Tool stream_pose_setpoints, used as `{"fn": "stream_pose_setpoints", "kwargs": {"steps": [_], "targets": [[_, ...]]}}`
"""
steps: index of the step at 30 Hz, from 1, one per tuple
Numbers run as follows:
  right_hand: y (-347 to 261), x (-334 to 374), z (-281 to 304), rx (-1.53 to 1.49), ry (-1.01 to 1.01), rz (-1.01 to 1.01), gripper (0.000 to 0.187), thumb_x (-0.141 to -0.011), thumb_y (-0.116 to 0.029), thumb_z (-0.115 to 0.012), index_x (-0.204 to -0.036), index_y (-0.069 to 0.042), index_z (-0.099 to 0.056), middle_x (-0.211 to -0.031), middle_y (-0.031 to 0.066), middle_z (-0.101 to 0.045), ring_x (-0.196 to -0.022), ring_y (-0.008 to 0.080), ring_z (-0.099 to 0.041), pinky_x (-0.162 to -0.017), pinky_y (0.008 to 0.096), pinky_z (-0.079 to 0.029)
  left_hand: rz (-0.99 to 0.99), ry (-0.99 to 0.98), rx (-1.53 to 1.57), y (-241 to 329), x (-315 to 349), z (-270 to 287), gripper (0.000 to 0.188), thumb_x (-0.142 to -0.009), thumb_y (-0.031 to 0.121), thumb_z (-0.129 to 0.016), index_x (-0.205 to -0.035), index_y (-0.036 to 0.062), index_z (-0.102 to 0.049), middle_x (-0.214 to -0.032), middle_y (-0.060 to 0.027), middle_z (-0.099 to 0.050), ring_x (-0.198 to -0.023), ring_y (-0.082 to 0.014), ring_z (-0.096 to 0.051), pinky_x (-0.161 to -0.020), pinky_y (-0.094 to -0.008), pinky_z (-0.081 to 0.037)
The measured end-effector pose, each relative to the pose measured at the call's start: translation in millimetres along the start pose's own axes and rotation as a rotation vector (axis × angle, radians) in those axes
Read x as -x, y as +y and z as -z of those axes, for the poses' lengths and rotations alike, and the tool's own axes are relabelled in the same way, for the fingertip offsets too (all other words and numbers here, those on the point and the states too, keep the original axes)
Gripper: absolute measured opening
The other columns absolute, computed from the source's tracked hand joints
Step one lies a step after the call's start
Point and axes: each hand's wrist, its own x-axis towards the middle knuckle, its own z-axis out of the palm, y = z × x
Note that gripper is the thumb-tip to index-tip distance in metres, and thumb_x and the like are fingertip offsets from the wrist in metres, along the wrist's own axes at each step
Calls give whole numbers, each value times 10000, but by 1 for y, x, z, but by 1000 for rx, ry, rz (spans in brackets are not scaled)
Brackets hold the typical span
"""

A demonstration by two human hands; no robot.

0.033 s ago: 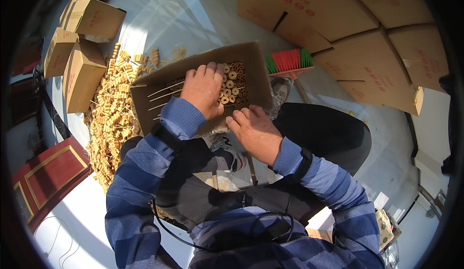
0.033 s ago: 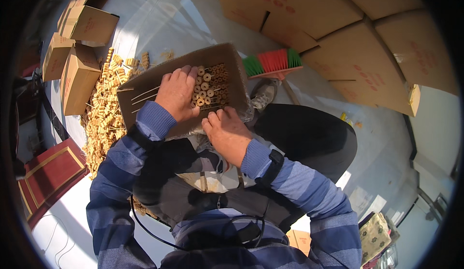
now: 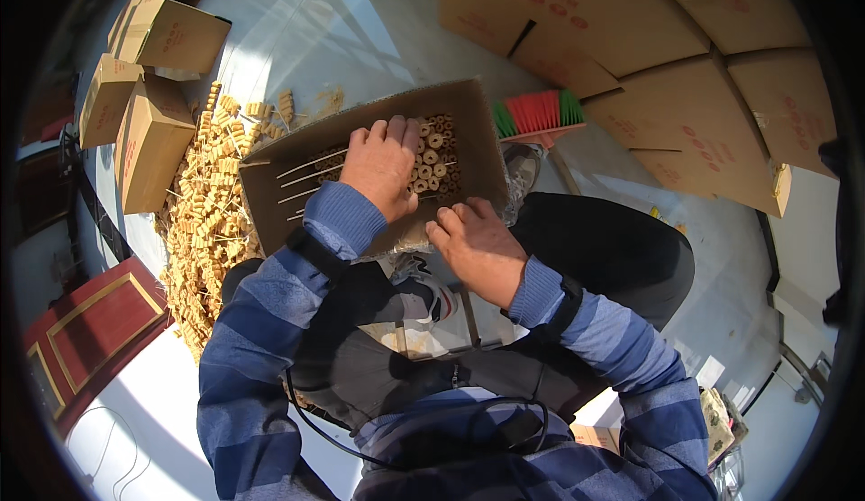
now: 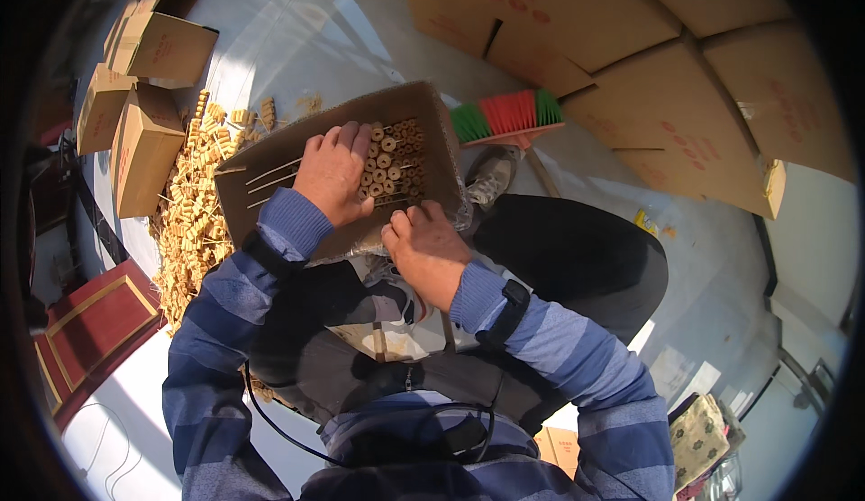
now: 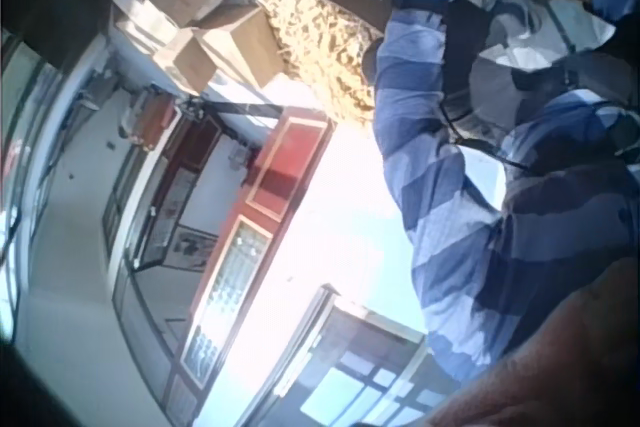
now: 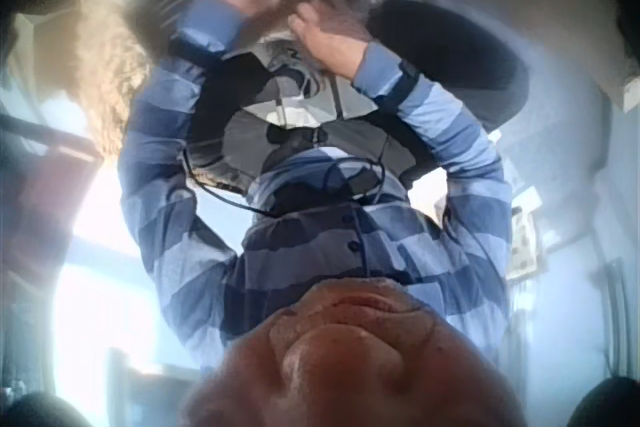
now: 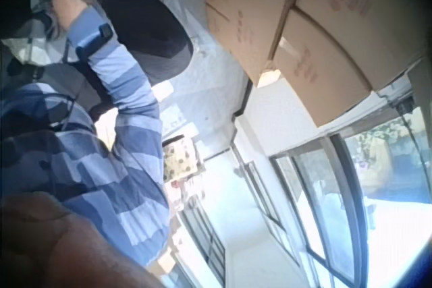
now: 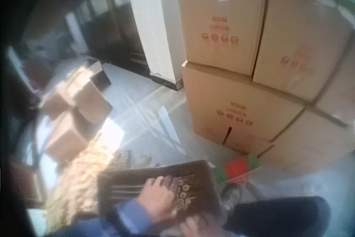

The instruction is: The person threads small ring-shaped snacks onto thin wooden sticks and places the completed skewers into a cardboard box. The person repeats this process multiple times, handling the snacks and sticks by hand.

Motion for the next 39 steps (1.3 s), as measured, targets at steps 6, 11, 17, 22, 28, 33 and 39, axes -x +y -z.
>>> {"fn": "stream_pose_setpoints", "kwargs": {"steps": [6,11,17,22,28,33,39], "targets": [[14,-5,-11,-14,-88,-54,358,-888,-121,-506,-1222,-17,-583,-984,109,-604,-935,262,-599,-865,385,-448,-24,42,-226,-1,-40,-76,955,-688,332,-801,-1464,-15,-363,-1412,-187,-437,-1292,-335,-437,-1094,-468,-350],[13,-7,-15,-42,-130,-71,347,-869,-125,-534,-1191,-5,-576,-972,110,-596,-928,257,-602,-846,381,-459,-42,208,-232,-8,-61,-131,918,-723,304,-774,-1482,5,-353,-1434,-176,-410,-1343,-352,-388,-1145,-526,-301],[7,-8,-22,-19,-95,-94,341,-853,-127,-548,-1171,-6,-581,-969,103,-595,-929,248,-602,-853,380,-465,-98,338,-176,-17,-67,-171,890,-728,261,-762,-1481,12,-360,-1430,-170,-410,-1345,-374,-383,-1147,-554,-300],[4,-11,-21,-25,-92,-108,337,-849,-132,-548,-1158,-5,-588,-970,101,-600,-945,246,-601,-865,377,-465,-109,363,-118,-24,-72,-185,812,-767,208,-718,-1475,21,-369,-1420,-171,-422,-1332,-378,-402,-1141,-552,-313],[-1,-13,-19,-55,-123,-128,342,-852,-127,-538,-1167,-2,-583,-989,107,-600,-969,247,-599,-876,383,-464,-108,412,-95,-24,-82,-203,783,-793,178,-687,-1486,25,-355,-1436,-177,-416,-1345,-379,-395,-1148,-554,-301],[-2,-15,-23,-55,-125,-134,340,-858,-127,-527,-1170,-1,-579,-1001,108,-598,-983,251,-596,-899,389,-457,-99,258,0,-29,-86,-205,905,-810,271,-732,-1548,27,-269,-1508,-186,-373,-1414,-375,-345,-1187,-535,-248],[-3,-16,-24,-47,-111,-135,331,-858,-131,-526,-1160,-9,-584,-988,99,-592,-985,244,-591,-921,386,-449,-110,116,61,-37,-84,-199,1008,-808,382,-757,-1580,39,-207,-1561,-181,-327,-1451,-355,-306,-1205,-522,-219]]}}
